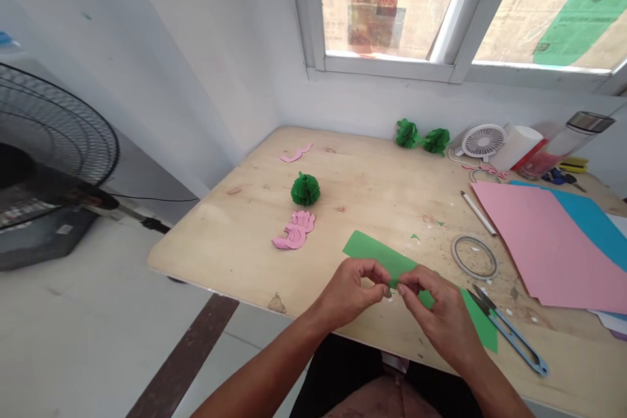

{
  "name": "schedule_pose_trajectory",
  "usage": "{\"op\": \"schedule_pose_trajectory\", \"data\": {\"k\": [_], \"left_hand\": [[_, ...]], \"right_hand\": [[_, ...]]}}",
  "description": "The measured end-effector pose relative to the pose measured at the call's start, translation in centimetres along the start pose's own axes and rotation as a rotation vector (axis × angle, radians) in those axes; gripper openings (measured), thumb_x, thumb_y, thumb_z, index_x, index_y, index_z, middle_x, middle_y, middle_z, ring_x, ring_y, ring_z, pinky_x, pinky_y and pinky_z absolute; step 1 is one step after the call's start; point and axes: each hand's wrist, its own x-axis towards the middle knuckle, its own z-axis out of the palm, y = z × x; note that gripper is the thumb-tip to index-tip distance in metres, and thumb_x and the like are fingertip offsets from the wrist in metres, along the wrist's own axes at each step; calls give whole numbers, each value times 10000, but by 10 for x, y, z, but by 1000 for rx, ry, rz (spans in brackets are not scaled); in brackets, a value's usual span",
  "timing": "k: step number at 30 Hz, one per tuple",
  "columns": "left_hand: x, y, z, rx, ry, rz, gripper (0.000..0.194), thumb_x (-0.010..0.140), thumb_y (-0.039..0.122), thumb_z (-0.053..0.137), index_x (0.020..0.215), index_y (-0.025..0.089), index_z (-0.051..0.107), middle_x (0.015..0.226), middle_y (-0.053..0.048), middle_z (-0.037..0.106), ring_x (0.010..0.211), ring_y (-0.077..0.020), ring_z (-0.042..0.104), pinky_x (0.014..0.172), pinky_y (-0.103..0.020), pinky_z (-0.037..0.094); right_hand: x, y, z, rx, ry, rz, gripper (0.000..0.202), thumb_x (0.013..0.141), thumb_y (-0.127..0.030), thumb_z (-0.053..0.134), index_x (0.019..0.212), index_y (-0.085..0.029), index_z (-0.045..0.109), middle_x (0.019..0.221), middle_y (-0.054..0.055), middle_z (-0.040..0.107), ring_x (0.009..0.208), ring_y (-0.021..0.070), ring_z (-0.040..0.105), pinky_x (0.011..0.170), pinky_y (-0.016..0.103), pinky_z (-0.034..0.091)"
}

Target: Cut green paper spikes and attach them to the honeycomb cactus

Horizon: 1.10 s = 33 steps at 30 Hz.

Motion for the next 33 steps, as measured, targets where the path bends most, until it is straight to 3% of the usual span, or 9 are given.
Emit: {"op": "schedule_pose_trajectory", "data": {"k": [3, 7, 9, 13, 15, 17, 22, 26, 33], "left_hand": [[-2, -4, -8, 184, 23, 58, 119, 756, 229, 580, 765, 204, 696, 698, -21, 702, 724, -197, 636, 745, -319, 472], [0, -9, -32, 352, 218, 249, 259, 725, 153, 592, 950, 233, 690, 953, -53, 709, 1035, -238, 590, 929, -380, 429], [4, -12, -52, 339, 312, 311, 289, 729, 181, 604, 1005, 238, 667, 1104, -58, 664, 1088, -232, 567, 952, -390, 427], [19, -19, -109, 312, 697, 224, 334, 750, 310, 609, 1068, 207, 613, 1091, -79, 649, 1042, -237, 587, 920, -408, 451], [30, -21, -138, 328, 754, 173, 469, 708, 314, 645, 1155, 201, 556, 1184, -99, 607, 1125, -260, 544, 927, -415, 446], [40, -23, -163, 385, 709, 111, 642, 673, 322, 682, 1267, 222, 462, 1309, -112, 525, 1211, -280, 481, 969, -438, 410], [58, -26, -202, 413, 358, 46, 857, 644, 367, 722, 1385, 252, 308, 1461, -131, 347, 1349, -305, 310, 1037, -452, 334], [68, -25, -214, 406, 191, 35, 908, 626, 371, 738, 1403, 269, 281, 1441, -134, 356, 1355, -293, 293, 1034, -445, 333], [81, -26, -216, 448, 147, 2, 821, 639, 384, 717, 1367, 283, 354, 1280, -95, 479, 1259, -261, 405, 1011, -426, 355]], "right_hand": [[6, -2, 1, 50, 43, 59, 161, 853, -295, 536, 739, -207, 606, 674, 24, 618, 635, 183, 561, 600, 286, 423], [10, -1, 2, 119, 81, 158, 187, 824, -351, 556, 719, -208, 616, 662, 18, 614, 626, 181, 541, 581, 273, 411], [10, 1, 3, 160, 82, 212, 199, 813, -374, 565, 717, -209, 618, 658, 15, 605, 638, 182, 531, 590, 273, 407], [10, 3, 4, 296, 76, 313, 216, 790, -411, 592, 733, -205, 624, 668, 12, 581, 659, 179, 507, 608, 277, 397], [12, 3, 5, 388, 78, 348, 227, 767, -425, 619, 737, -201, 630, 667, 8, 566, 653, 172, 488, 605, 277, 388], [16, 3, 6, 481, 85, 380, 237, 739, -433, 651, 729, -197, 632, 657, 2, 552, 636, 162, 465, 590, 272, 375], [20, -1, 10, 643, 90, 432, 245, 690, -429, 708, 707, -194, 640, 642, -7, 541, 624, 144, 439, 560, 249, 353], [21, -1, 12, 678, 82, 458, 255, 667, -430, 731, 701, -193, 646, 637, -9, 539, 619, 141, 437, 557, 243, 354], [22, -2, 15, 699, 68, 476, 254, 665, -427, 736, 683, -191, 644, 629, -14, 533, 609, 132, 422, 547, 230, 345]]}}
